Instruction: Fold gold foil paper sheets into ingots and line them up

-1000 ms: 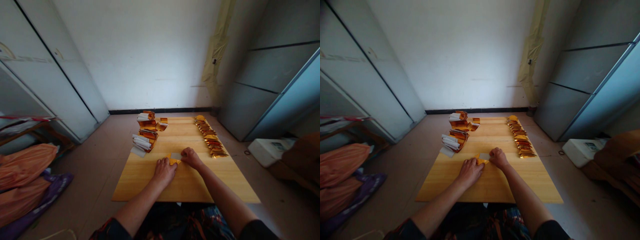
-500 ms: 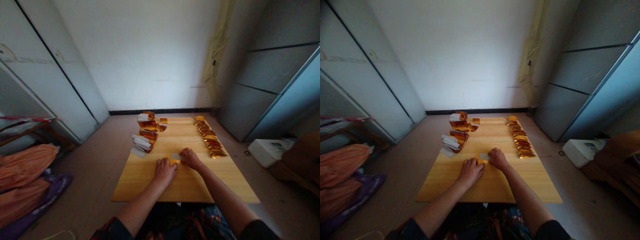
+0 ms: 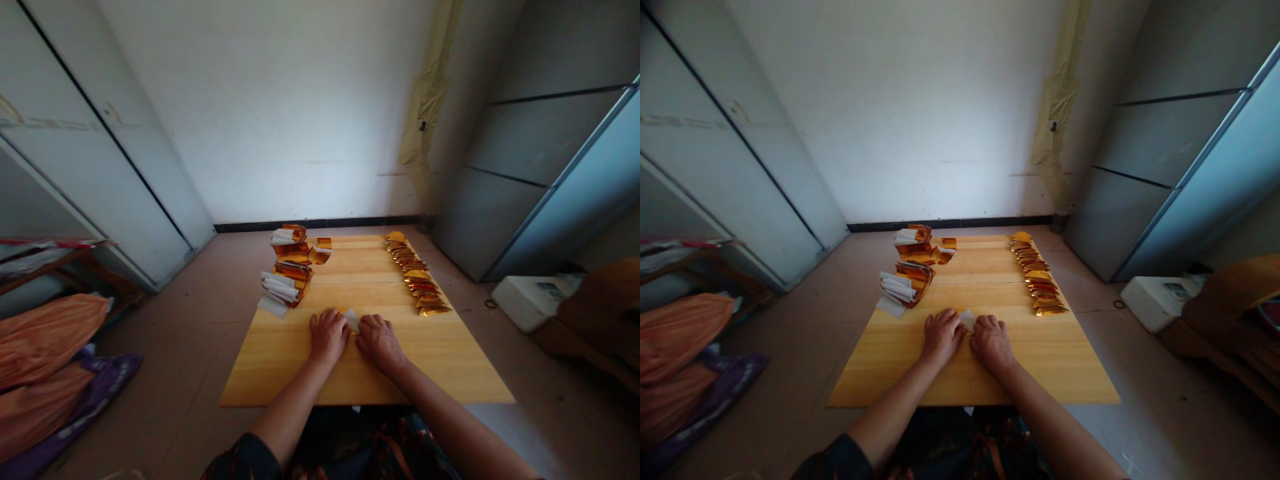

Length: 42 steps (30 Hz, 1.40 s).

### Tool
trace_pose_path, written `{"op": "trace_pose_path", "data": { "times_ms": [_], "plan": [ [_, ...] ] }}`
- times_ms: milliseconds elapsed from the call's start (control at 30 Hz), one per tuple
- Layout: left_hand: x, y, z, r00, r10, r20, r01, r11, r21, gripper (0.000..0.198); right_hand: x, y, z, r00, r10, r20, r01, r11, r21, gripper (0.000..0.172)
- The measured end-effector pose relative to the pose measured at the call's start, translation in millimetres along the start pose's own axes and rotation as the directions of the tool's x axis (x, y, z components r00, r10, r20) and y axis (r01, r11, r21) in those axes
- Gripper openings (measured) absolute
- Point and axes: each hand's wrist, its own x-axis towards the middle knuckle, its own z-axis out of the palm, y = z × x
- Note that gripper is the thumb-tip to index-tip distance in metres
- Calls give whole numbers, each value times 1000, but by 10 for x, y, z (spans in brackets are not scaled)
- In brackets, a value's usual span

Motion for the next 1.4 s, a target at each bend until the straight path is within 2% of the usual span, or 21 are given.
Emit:
{"op": "trace_pose_path", "data": {
  "times_ms": [167, 400, 633, 867, 967, 1100, 1200, 1300, 1400],
  "plan": [
    [74, -206, -45, 985, 160, 67, -153, 984, -90, 13, -40, 164, 46, 996, -81, -36, 84, 994, 72, 13],
    [123, -302, -99, 966, 235, 106, -223, 968, -112, 25, 84, 473, 130, 970, -225, -89, 237, 956, 175, 17],
    [134, -304, -80, 968, 234, 91, -225, 969, -103, 21, 150, 474, 190, 954, -272, -128, 292, 940, 177, 13],
    [136, -309, -93, 971, 219, 97, -206, 970, -128, 22, 195, 455, 239, 906, -385, -178, 404, 910, 89, 23],
    [140, -324, -86, 970, 215, 116, -199, 970, -137, 23, 192, 427, 244, 892, -406, -199, 435, 891, 130, 26],
    [143, -334, -83, 970, 204, 130, -187, 973, -135, 25, 180, 367, 246, 909, -358, -212, 413, 831, 371, 23],
    [141, -325, -93, 971, 198, 136, -179, 974, -137, 24, 178, 359, 260, 930, -266, -254, 361, 790, 495, 19],
    [140, -315, -103, 971, 195, 137, -176, 975, -138, 24, 162, 397, 240, 951, -184, -247, 277, 862, 424, 17],
    [153, -330, -104, 968, 209, 140, -189, 972, -142, 24, 134, 449, 183, 968, -201, -148, 235, 936, 263, 25]
  ]
}}
